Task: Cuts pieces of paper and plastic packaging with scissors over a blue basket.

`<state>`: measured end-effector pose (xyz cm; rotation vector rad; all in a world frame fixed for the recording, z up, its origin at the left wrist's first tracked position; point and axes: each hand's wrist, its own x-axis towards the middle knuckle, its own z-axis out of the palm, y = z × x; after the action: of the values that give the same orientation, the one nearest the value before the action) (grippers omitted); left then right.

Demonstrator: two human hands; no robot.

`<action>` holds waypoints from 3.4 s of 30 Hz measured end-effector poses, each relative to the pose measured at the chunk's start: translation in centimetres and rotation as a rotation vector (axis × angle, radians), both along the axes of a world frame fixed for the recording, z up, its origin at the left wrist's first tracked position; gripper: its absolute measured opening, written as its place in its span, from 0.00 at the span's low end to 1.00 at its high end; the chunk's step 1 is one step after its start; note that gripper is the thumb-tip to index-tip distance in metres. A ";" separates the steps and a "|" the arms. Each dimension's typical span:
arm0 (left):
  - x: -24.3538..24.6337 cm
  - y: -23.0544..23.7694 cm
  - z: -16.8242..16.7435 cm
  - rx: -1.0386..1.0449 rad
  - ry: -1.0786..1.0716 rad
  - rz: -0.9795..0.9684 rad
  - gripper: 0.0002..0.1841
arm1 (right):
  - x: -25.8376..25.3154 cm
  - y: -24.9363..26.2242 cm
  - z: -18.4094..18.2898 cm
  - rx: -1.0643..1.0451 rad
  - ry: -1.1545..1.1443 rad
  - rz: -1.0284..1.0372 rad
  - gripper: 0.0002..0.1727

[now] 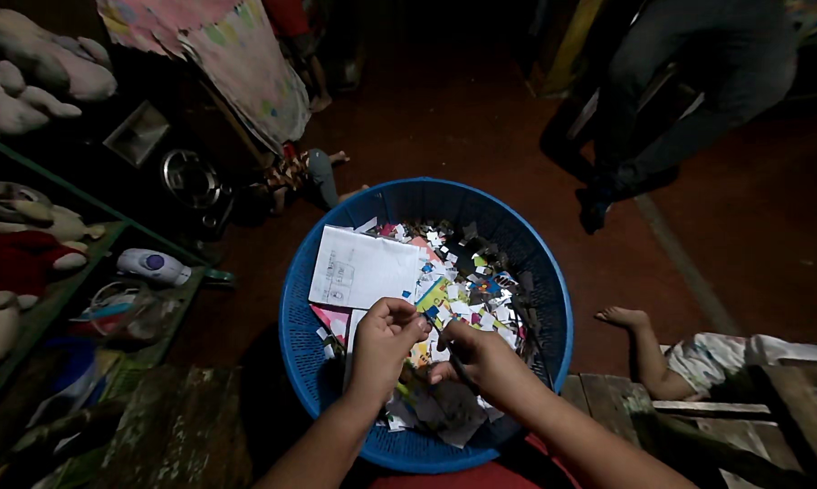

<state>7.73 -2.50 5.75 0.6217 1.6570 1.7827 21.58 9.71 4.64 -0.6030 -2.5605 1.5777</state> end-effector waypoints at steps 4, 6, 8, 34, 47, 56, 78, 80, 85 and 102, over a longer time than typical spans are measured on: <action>0.0 0.1 0.1 -0.014 0.003 -0.012 0.12 | 0.0 0.1 0.1 -0.011 -0.030 -0.019 0.29; -0.1 0.2 0.1 -0.082 0.023 -0.034 0.11 | 0.0 0.1 0.0 0.003 -0.035 -0.038 0.29; -0.3 0.2 0.1 -0.209 0.104 -0.095 0.12 | -0.1 0.2 0.0 0.030 -0.006 -0.078 0.31; -1.0 0.3 -0.5 -0.440 0.547 -0.308 0.23 | -2.9 12.0 2.3 0.635 -0.282 0.034 0.18; -0.7 0.3 -0.6 -0.119 0.237 -0.076 0.39 | -2.3 3.7 3.7 -0.590 0.147 -0.180 0.20; -0.6 0.2 0.2 0.065 -0.075 -0.130 0.39 | -1.5 3.8 3.1 -0.878 0.211 -0.190 0.21; -0.8 0.2 -0.6 0.176 0.099 0.161 0.36 | 2.4 -1.5 0.9 0.142 0.322 -0.068 0.38; -0.8 0.3 -0.5 0.161 0.093 0.171 0.37 | 2.5 -1.8 0.7 0.179 0.224 -0.004 0.36; -0.5 0.4 -0.2 0.190 0.043 0.174 0.39 | 1.8 -1.5 0.2 0.075 -0.029 0.078 0.39; 0.5 0.3 -0.3 0.211 0.046 0.134 0.37 | 1.0 -1.9 0.1 -0.271 0.056 0.010 0.38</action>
<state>8.19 -2.23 5.50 0.6616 1.5848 2.0735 22.60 7.81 4.72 -0.5584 -2.3310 1.9333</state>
